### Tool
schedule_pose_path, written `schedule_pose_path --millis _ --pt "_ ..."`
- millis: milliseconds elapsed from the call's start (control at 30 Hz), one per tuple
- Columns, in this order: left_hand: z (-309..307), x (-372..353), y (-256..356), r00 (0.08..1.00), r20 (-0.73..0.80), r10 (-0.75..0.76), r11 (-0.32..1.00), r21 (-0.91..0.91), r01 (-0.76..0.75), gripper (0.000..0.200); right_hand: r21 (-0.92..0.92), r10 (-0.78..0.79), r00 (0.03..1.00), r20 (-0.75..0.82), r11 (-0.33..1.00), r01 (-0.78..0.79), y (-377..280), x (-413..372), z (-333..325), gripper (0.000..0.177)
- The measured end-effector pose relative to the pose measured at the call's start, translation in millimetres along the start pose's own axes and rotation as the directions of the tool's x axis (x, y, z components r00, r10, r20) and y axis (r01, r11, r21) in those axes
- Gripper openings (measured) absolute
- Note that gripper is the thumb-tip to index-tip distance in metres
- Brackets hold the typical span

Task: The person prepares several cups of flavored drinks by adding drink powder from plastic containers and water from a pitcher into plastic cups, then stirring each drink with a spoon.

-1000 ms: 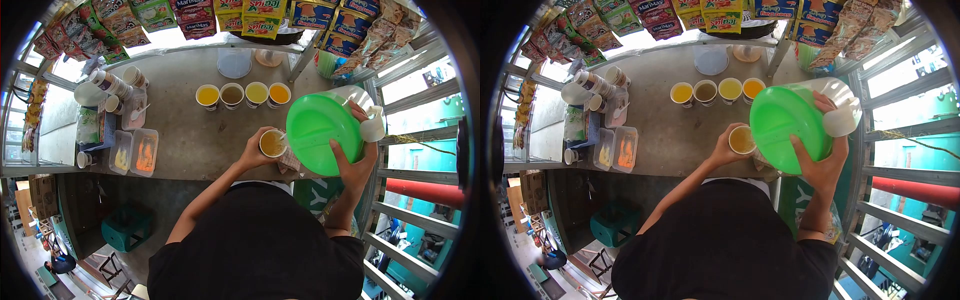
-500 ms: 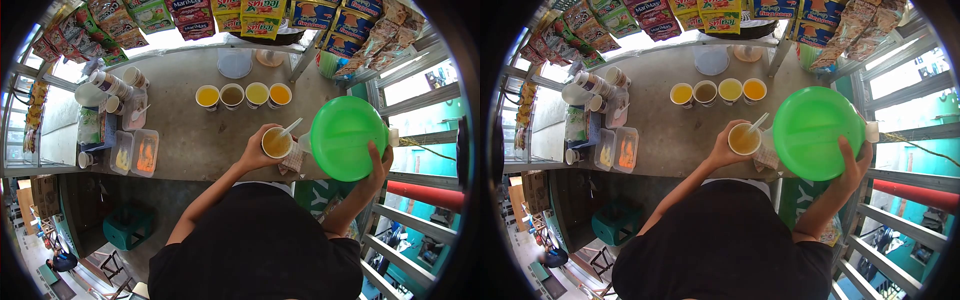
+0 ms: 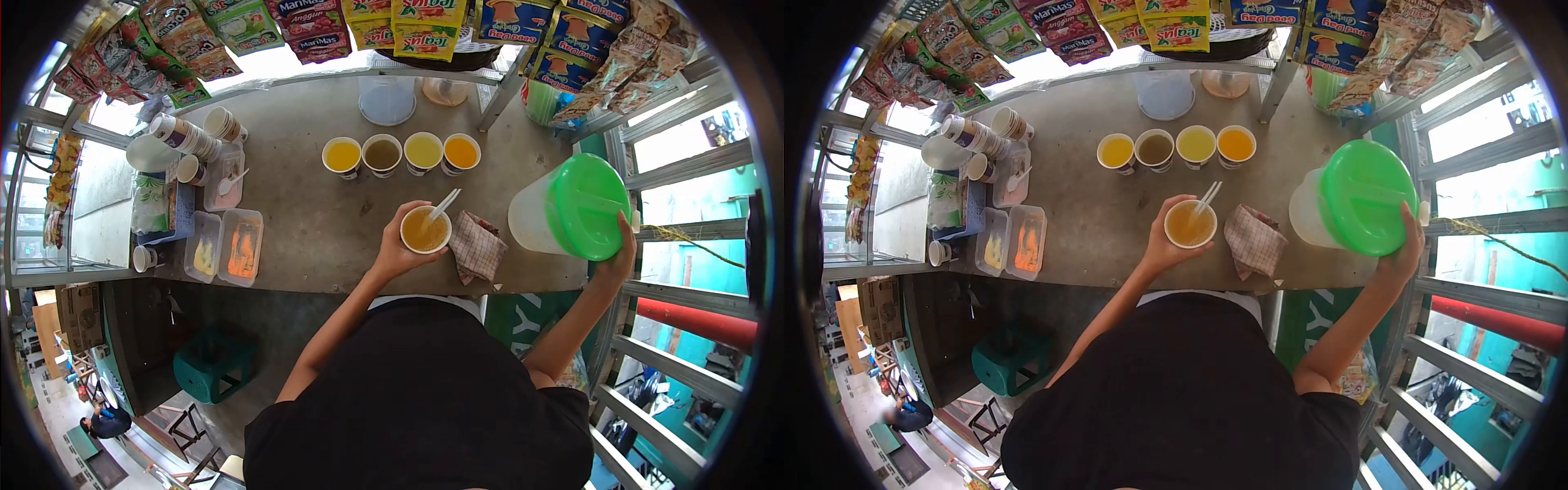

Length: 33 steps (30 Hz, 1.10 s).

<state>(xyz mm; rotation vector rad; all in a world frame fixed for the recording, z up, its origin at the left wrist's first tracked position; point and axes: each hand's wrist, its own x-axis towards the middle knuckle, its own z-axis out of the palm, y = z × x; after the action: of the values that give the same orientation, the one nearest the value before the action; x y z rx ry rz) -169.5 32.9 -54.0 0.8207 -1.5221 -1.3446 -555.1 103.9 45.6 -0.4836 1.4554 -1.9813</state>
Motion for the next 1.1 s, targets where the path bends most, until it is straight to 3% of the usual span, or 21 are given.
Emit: schedule_pose_path --millis 167,267,300,333,367,433,467,500,533,567,600,633,733,767,833,867,933,967,1033,1067,1100 --pt "-2 -1 -3 0.999 -0.049 0.022 0.999 0.033 -0.02 0.076 0.082 0.094 0.995 -0.031 0.992 -0.091 -1 6 -10 0.035" --pt "-2 -3 -6 0.997 -0.079 0.009 1.0 -0.009 -0.01 0.077 -0.021 0.022 0.994 -0.107 0.999 -0.025 -2 2 -13 0.043" --pt "-3 -4 -6 0.997 -0.08 0.004 1.0 0.009 -0.004 0.077 -0.481 -0.038 0.965 -0.26 0.872 -0.095 -8 -1 -18 0.044" --pt "-4 -3 -6 0.996 -0.084 0.002 1.0 0.029 0.001 0.078 -0.81 -0.16 0.92 -0.359 0.543 -0.221 -17 -7 -15 0.048" --pt "-5 -3 -6 0.996 -0.086 0.001 0.999 0.032 0.002 0.078 -0.809 -0.157 0.921 -0.358 0.544 -0.221 -23 -20 -10 0.048" --pt "-7 -2 -6 0.997 -0.07 0.045 0.998 0.038 -0.043 0.078 -0.969 -0.716 0.661 -0.226 0.094 -0.23 -31 -61 29 0.035" --pt "-7 0 -6 0.997 -0.07 0.046 0.998 0.04 -0.043 0.078 -0.969 -0.715 0.662 -0.227 0.096 -0.229 -25 -64 34 0.035" --pt "-6 0 -6 0.997 -0.053 0.056 0.998 0.043 -0.054 0.078 -0.969 -0.78 0.626 0.011 0.145 0.198 -17 -69 34 0.026" --pt "-5 1 -5 0.997 -0.033 0.068 0.997 0.042 -0.067 0.078 -0.796 -0.849 0.486 0.209 0.141 0.589 -15 -77 43 0.017" --pt "-2 2 -5 0.997 -0.023 0.07 0.997 0.038 -0.069 0.078 -0.71 -0.766 0.589 0.257 0.263 0.653 -9 -87 62 0.01" --pt "0 3 -3 0.998 0.004 0.058 0.998 0.027 -0.058 0.079 -0.612 -0.671 0.669 0.32 0.392 0.687 -5 -101 95 0.01" --pt "2 3 0 0.998 0.03 0.047 0.999 0.018 -0.048 0.08 -0.578 -0.411 0.821 0.396 0.583 0.571 -2 -112 113 0.021" --pt "7 2 6 0.995 0.088 0.05 0.999 0.0 -0.05 0.081 -0.61 -0.014 0.768 0.64 0.599 0.519 19 -116 147 0.037" --pt "10 1 9 0.994 0.094 0.048 0.999 -0.002 -0.048 0.081 -0.613 -0.014 0.772 0.636 0.598 0.516 27 -115 154 0.037" --pt "13 2 15 0.995 0.096 0.033 0.998 -0.05 -0.028 0.079 -0.466 0.079 0.625 0.776 0.74 0.485 42 -110 164 0.031" --pt "14 2 17 0.995 0.093 0.035 0.998 -0.047 -0.031 0.079 -0.462 0.077 0.622 0.779 0.742 0.487 48 -107 166 0.031" --pt "13 0 19 0.994 0.109 0.01 1.0 -0.025 -0.008 0.079 -0.312 0.025 0.482 0.876 0.79 0.528 57 -104 167 0.022" --pt "13 0 19 0.994 0.105 0.01 1.0 -0.023 -0.008 0.079 -0.31 0.025 0.479 0.878 0.791 0.527 55 -104 167 0.022" --pt "14 1 19 0.997 0.08 0.006 1.0 -0.03 -0.004 0.079 -0.308 0.154 0.314 0.937 0.789 0.531 44 -105 168 0.015" --pt "13 2 19 0.997 0.079 0.008 1.0 -0.03 -0.005 0.079 -0.307 0.154 0.312 0.937 0.789 0.532 39 -107 168 0.015" --pt "11 2 18 0.997 0.079 0.004 1.0 -0.029 -0.002 0.079 -0.263 0.17 0.204 0.964 0.728 0.634 35 -110 168 0.013"
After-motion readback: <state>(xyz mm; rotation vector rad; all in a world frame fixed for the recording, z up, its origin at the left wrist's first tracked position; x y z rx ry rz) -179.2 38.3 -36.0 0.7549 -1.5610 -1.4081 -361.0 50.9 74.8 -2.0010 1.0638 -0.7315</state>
